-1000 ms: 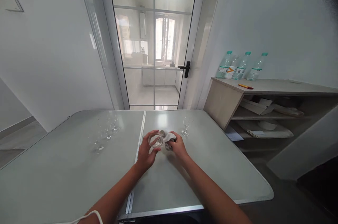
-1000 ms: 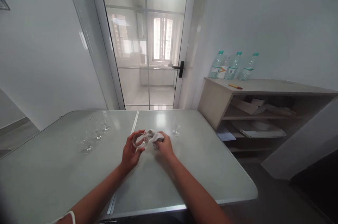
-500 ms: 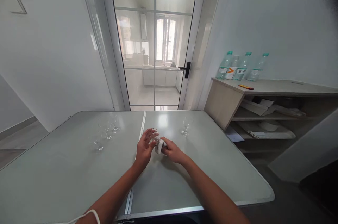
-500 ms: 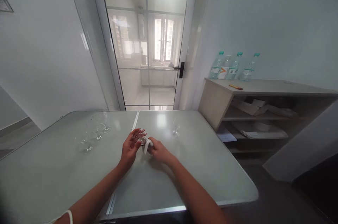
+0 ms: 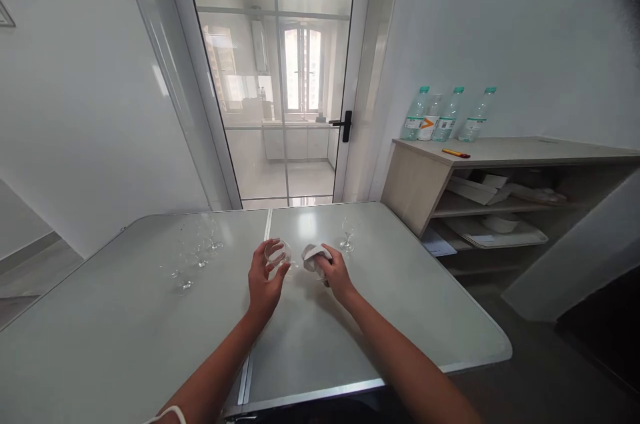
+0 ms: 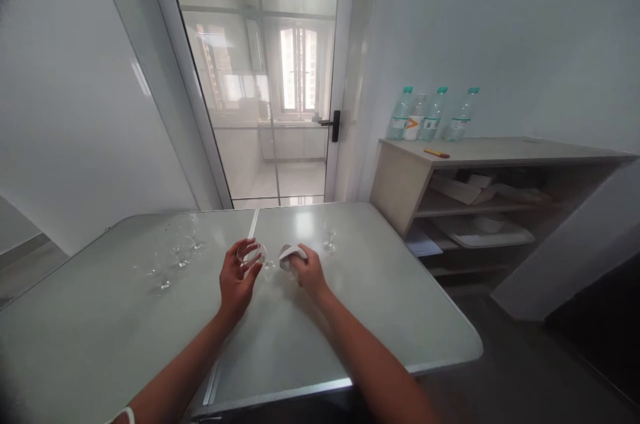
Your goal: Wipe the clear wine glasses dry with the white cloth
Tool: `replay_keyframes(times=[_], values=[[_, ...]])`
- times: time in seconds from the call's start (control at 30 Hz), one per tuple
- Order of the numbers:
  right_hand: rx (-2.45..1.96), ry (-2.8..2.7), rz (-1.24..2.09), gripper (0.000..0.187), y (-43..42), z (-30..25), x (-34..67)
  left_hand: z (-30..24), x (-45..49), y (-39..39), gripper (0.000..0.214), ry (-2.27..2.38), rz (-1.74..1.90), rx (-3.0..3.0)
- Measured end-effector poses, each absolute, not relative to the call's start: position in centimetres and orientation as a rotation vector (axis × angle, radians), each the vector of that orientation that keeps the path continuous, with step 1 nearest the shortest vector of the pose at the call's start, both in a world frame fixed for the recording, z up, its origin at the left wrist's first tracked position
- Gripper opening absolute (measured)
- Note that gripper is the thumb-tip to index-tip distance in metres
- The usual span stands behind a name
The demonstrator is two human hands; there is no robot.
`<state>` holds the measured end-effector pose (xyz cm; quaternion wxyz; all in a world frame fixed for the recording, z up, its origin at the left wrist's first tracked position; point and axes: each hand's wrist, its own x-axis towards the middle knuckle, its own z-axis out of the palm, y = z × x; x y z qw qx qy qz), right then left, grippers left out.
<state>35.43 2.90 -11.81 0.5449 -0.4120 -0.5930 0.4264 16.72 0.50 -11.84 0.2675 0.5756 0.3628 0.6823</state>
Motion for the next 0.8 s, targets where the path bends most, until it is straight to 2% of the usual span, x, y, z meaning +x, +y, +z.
replay_keyframes(times=[0.07,0.13,0.17,0.27,0.37,0.5,0.8], values=[[-1.045,-1.645,0.829,0.023,2.5,-11.9,35.5,-11.7,16.6,0.6,0.058,1.123,1.864,1.571],[-1.04,-1.967,0.627,0.007,1.8,-12.0,35.1,-11.7,16.5,0.8,0.057,1.232,1.854,1.571],[-1.022,-2.117,0.547,0.008,1.4,-12.1,34.9,-11.8,16.5,0.9,0.057,1.267,1.845,1.565],[-1.043,-2.422,0.392,0.053,0.4,-11.9,34.2,-12.0,16.4,1.3,0.056,1.321,1.801,1.55],[-1.119,-2.615,0.301,0.069,-0.3,-11.3,33.8,-12.5,16.4,1.6,0.057,1.321,1.73,1.531],[-1.185,-2.747,0.24,0.062,-0.5,-10.6,33.7,-13.0,16.6,1.7,0.057,1.279,1.649,1.53],[-1.322,-2.674,0.237,0.046,-0.7,-10.9,33.3,-13.6,17.0,2.2,0.057,1.201,1.535,1.597]])
